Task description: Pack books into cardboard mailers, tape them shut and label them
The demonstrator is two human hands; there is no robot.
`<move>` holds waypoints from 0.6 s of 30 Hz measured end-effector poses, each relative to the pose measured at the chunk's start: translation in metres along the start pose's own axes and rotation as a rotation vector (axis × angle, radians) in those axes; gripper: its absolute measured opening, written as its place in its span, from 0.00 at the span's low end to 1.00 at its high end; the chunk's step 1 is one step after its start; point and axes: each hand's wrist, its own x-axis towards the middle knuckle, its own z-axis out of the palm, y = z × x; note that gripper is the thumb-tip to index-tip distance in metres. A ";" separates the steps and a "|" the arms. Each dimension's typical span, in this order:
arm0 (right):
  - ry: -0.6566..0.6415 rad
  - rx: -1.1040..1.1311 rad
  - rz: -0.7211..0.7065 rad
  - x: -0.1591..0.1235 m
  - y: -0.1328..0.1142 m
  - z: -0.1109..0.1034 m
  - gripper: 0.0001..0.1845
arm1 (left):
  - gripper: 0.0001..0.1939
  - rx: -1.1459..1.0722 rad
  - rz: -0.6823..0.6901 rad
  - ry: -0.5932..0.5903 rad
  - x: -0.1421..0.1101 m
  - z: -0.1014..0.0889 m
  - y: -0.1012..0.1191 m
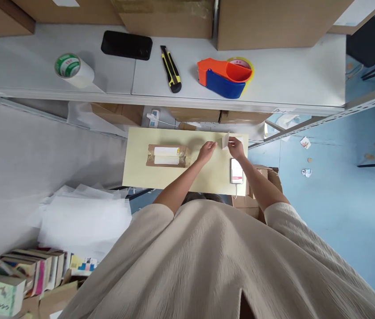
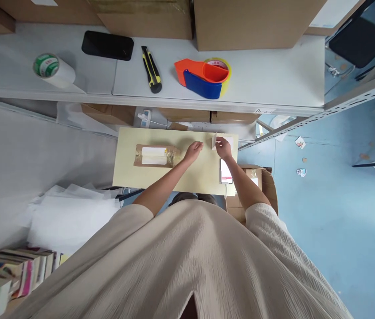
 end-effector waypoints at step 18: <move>-0.436 -0.871 -0.014 0.014 -0.007 0.007 0.49 | 0.13 0.312 -0.221 0.218 0.038 -0.009 0.020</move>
